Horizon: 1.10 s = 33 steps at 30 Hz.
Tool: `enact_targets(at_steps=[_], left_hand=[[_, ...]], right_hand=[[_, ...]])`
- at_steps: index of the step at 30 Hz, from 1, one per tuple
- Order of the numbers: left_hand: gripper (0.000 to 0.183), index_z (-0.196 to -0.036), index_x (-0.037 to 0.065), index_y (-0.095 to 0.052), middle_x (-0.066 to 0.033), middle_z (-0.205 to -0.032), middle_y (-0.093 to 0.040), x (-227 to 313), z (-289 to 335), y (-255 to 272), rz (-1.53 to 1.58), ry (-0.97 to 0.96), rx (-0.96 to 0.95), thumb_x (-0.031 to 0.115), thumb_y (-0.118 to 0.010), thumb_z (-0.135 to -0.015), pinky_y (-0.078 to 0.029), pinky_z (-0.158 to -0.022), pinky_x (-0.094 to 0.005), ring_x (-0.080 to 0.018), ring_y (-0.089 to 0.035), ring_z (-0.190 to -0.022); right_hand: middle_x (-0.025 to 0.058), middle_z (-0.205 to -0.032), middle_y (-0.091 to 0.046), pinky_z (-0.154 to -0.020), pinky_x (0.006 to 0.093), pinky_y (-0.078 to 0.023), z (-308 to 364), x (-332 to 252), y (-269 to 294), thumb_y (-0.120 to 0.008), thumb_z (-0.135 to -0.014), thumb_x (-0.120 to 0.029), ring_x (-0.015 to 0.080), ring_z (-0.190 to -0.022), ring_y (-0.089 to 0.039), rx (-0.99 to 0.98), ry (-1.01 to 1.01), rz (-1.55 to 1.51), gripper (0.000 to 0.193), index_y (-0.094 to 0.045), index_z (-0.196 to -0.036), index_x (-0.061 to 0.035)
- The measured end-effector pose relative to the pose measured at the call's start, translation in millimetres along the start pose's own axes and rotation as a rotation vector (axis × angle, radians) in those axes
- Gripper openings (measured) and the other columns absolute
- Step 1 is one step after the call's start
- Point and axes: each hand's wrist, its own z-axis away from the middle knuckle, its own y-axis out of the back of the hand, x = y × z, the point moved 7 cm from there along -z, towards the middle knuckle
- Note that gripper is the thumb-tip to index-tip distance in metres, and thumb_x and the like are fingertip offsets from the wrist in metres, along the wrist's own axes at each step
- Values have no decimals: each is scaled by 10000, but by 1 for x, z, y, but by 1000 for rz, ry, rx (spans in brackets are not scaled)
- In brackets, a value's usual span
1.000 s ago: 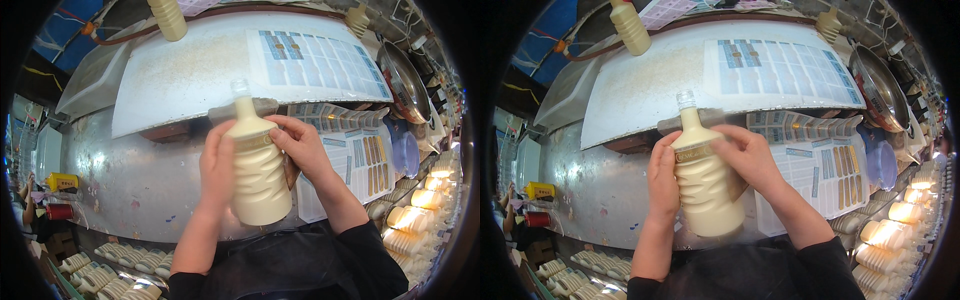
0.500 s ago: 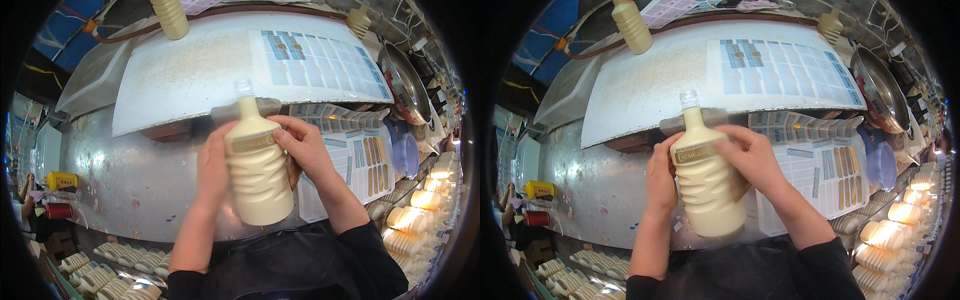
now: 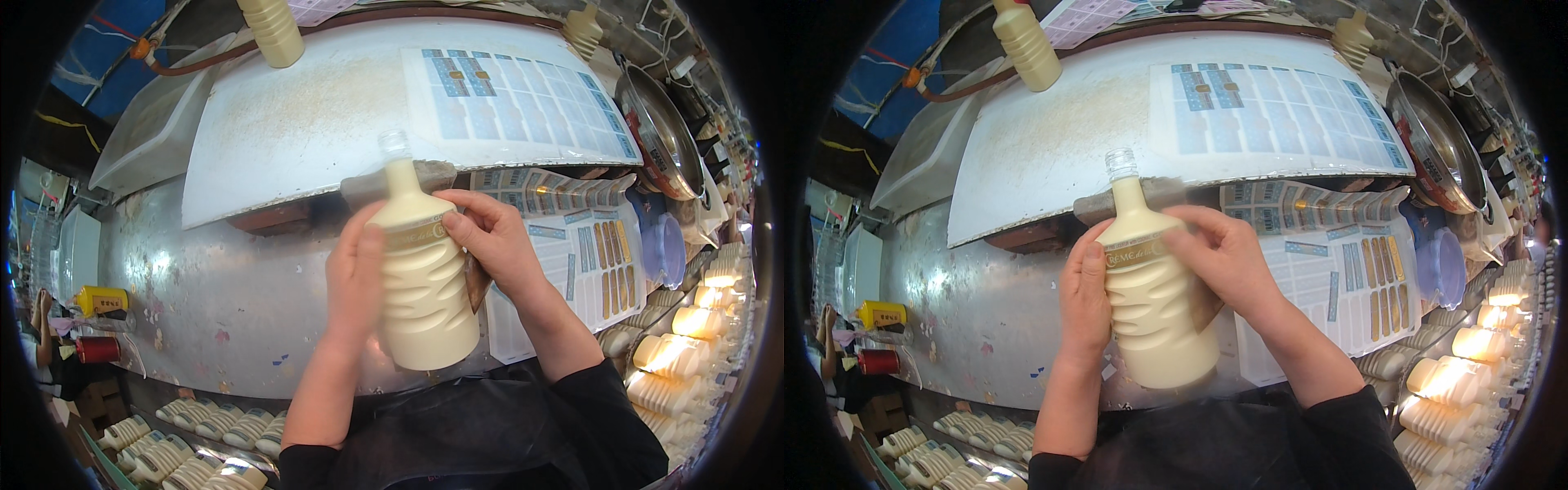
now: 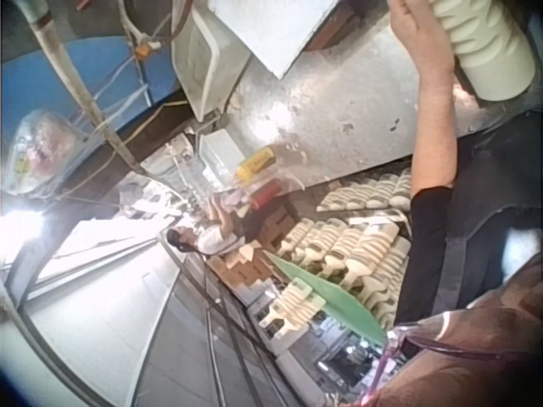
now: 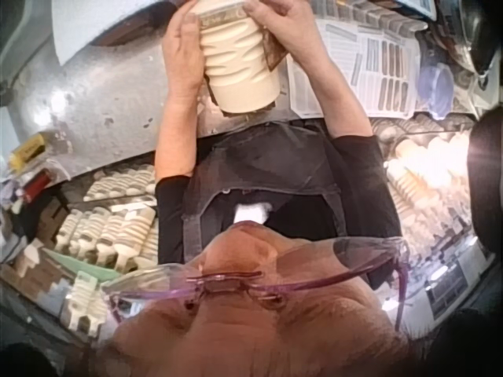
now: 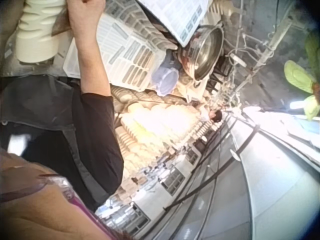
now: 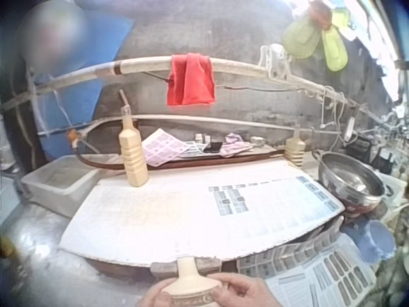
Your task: The person applies adhesive labels to the neck and body of a white plastic bottle, smoothing each label with a small tool. The person then places the labeled bottle aside and picks up another bottle to repeat the process.
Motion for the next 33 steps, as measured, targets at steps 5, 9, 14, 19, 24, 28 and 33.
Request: enact_targets(at_steps=[5,9,14,19,24,28,33], left_hand=[[404,-1315,-14,-626,-104,-1237,-671,-1,-1,0,33,5,-1,295,-494,-1091,-471,-1005,-308,-153,-604,-1138],[440,-1314,-17,-626,-112,-1251,-666,-2,-2,3,21,-24,10,323,-442,-1105,-468,-1020,-324,-170,-609,-1147],[609,-1405,-42,-525,-135,-1281,-653,-11,1,1,322,144,2,434,-260,-1131,-495,-1013,-336,-197,-629,-1166],[618,-1468,-9,-453,-135,-1353,-605,-8,10,-3,374,119,1,472,-292,-1114,-471,-1044,-331,-197,-589,-1232],[461,-1408,10,-494,-103,-1281,-623,2,5,-5,107,88,-57,352,-441,-1105,-486,-1003,-301,-146,-596,-1153],[353,-1339,10,-540,-85,-1211,-646,0,3,-6,197,88,-27,263,-504,-1095,-512,-939,-275,-116,-613,-1077],[341,-1296,5,-576,-78,-1155,-670,1,1,-6,188,79,14,275,-502,-1101,-531,-893,-268,-107,-633,-1019]], right_hand=[[47,-1023,-724,-816,227,-515,0,0,1,-686,-985,-156,65,-921,-635,-38,-35,52,361,-646,-1291,33],[49,-1031,-723,-817,225,-512,1,2,2,-686,-985,-163,67,-923,-634,-31,-43,75,365,-647,-1292,30],[35,-1031,-722,-805,219,-500,1,-12,2,-678,-980,-158,69,-912,-629,-17,-17,142,350,-659,-1282,17],[-33,-820,-615,-670,214,-452,8,-31,0,-745,-901,-160,51,-752,-552,32,64,476,402,-680,-1268,-10],[30,-709,-546,-589,293,-444,10,-54,-15,-809,-784,-260,128,-626,-525,92,226,599,426,-706,-1128,-31],[26,-675,-517,-571,297,-431,9,-56,-17,-813,-764,-272,136,-604,-511,88,201,640,398,-704,-1072,-44],[21,-667,-503,-562,292,-417,9,-54,-17,-818,-759,-287,125,-604,-501,97,202,620,398,-700,-1055,-49]])
